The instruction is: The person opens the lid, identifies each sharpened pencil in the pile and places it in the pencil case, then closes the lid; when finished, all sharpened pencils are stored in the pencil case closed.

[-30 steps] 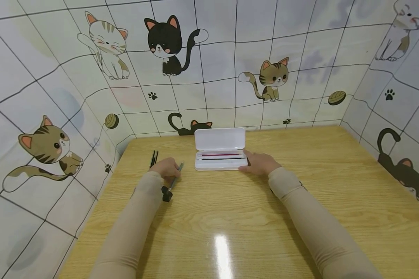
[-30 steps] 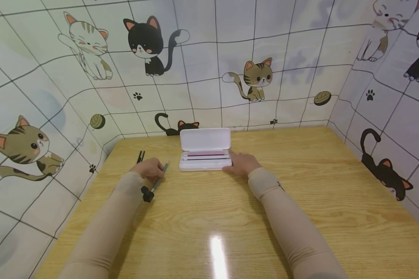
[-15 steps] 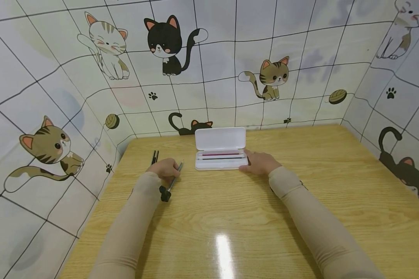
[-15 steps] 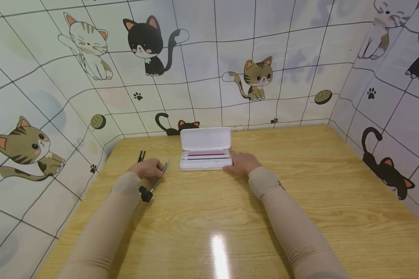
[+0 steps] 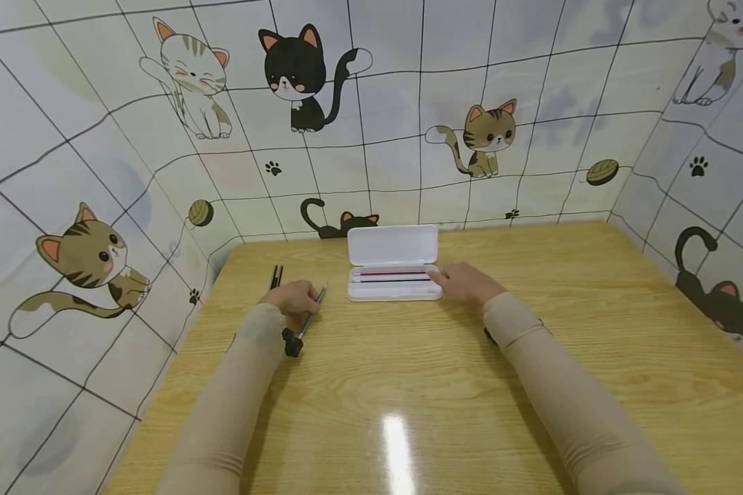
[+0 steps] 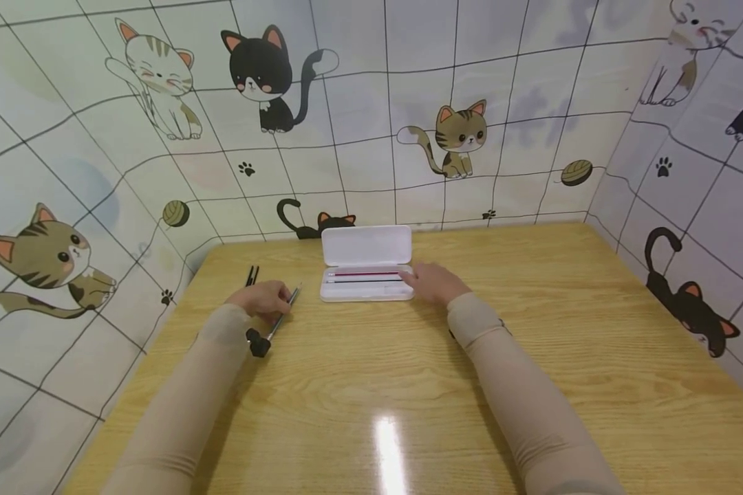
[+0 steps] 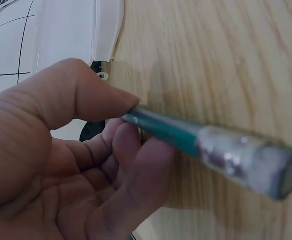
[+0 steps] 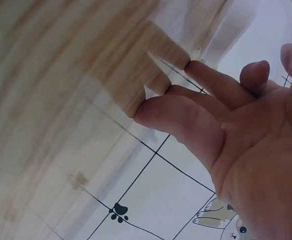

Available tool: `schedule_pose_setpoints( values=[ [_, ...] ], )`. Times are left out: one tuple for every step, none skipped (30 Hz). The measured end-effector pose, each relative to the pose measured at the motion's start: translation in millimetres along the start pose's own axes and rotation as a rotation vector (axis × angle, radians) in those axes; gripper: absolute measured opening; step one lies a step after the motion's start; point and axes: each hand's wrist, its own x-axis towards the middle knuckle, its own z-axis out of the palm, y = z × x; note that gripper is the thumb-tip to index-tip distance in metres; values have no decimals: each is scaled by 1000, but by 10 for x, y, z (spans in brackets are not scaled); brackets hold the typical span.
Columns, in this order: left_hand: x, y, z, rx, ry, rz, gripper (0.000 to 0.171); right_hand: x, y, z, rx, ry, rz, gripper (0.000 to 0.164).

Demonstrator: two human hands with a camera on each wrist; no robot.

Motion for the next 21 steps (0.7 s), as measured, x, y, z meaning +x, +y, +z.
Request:
schedule_pose_setpoints(
  values=[
    [10, -7, 4, 8, 2, 2, 21, 5, 12, -2, 0, 6, -6, 49],
    [14, -12, 10, 7, 3, 2, 22, 9, 27, -6, 6, 13, -15, 49],
    [12, -15, 16, 5, 6, 2, 22, 13, 41, -10, 12, 20, -23, 49],
    [14, -19, 20, 0, 8, -2, 22, 22, 59, -14, 16, 24, -37, 48],
    [9, -22, 22, 0, 10, -2, 22, 32, 74, -19, 20, 27, -47, 47],
    [2, -21, 23, -2, 14, -1, 22, 40, 87, -23, 26, 31, -53, 46],
    [1, -22, 24, -11, 16, -2, 22, 47, 99, -29, 30, 34, -64, 44],
    [-9, -18, 23, -16, 18, -4, 22, 53, 107, -37, 26, 38, -70, 43],
    [-13, -17, 21, -17, 21, -3, 23, 60, 114, -44, 21, 38, -73, 42],
    [-16, -14, 20, -16, 24, -3, 23, 65, 120, -51, 15, 39, -73, 41],
    [-24, -8, 19, -15, 27, -2, 23, 68, 123, -57, 9, 41, -67, 40],
    [-28, -1, 21, -21, 28, -3, 23, 67, 126, -63, 7, 46, -60, 39],
    [-34, 6, 22, -26, 28, -6, 23, 68, 128, -66, 8, 50, -47, 38],
    [-39, 12, 24, -28, 30, -7, 23, 71, 130, -67, 7, 60, -35, 38],
    [-43, 17, 26, -31, 31, -9, 23, 74, 131, -68, 7, 68, -27, 37],
    [-46, 23, 27, -32, 33, -11, 23, 79, 132, -65, -2, 78, -19, 39],
    [-48, 28, 28, -38, 33, -13, 24, 84, 133, -63, -12, 90, -17, 40],
    [-50, 34, 29, -41, 31, -15, 24, 88, 135, -61, -18, 102, -16, 41],
    [-52, 37, 30, -43, 30, -16, 24, 93, 140, -57, -23, 111, -19, 42],
    [-54, 40, 30, -41, 30, -16, 24, 99, 145, -55, -28, 119, -27, 43],
    [-55, 43, 30, -39, 29, -16, 24, 100, 149, -54, -28, 118, -32, 44]
  ],
)
